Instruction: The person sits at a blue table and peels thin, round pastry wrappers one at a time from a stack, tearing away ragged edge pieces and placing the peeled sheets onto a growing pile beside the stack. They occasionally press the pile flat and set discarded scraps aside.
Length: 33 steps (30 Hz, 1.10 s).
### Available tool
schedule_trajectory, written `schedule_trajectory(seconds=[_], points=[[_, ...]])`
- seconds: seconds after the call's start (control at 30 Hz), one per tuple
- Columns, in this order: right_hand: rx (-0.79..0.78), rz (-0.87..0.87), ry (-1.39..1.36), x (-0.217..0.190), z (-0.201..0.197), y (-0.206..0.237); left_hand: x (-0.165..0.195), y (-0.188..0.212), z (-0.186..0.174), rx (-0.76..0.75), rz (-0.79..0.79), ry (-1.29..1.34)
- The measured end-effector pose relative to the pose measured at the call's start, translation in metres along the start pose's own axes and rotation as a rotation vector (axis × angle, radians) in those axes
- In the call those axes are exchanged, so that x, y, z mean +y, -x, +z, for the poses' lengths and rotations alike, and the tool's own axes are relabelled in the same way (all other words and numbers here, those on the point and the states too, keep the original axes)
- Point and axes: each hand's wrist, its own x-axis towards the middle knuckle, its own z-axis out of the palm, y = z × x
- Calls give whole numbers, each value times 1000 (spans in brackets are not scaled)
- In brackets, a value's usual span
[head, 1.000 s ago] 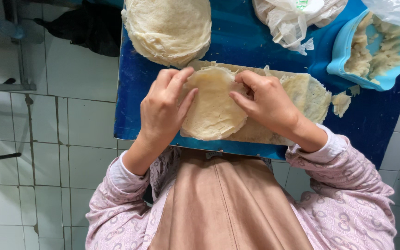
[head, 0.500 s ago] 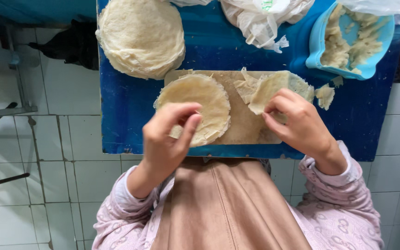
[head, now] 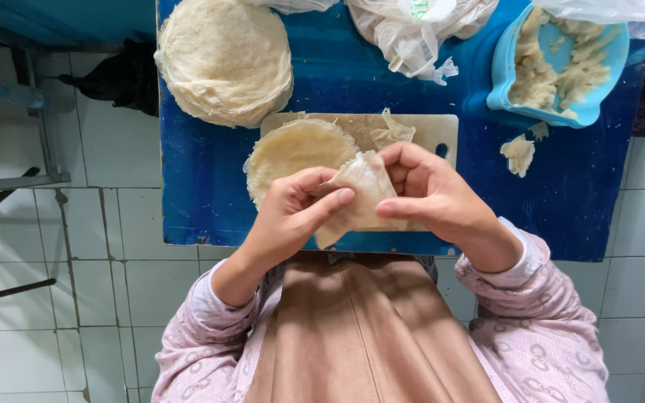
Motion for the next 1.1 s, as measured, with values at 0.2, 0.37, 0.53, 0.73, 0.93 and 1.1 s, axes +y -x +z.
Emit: schedule_trajectory(seconds=[0.2, 0.37, 0.53, 0.73, 0.93, 1.1], points=[[25, -1, 231, -25, 20, -12, 42, 24, -18, 44, 89, -119], [-164, -268, 509, -42, 48, -47, 78, 34, -23, 102, 267, -564], [-112, -251, 590, -52, 63, -82, 102, 35, -36, 200, 373, -764], [83, -739, 1192, -52, 59, -80, 102, 40, -58, 297, 619, -1101], [-206, -854, 1430, -31, 46, -62, 67, 54, -70, 78, 712, -1315], [-263, -793, 1567, -3, 32, -51, 35, 54, -74, 58, 669, -1339]])
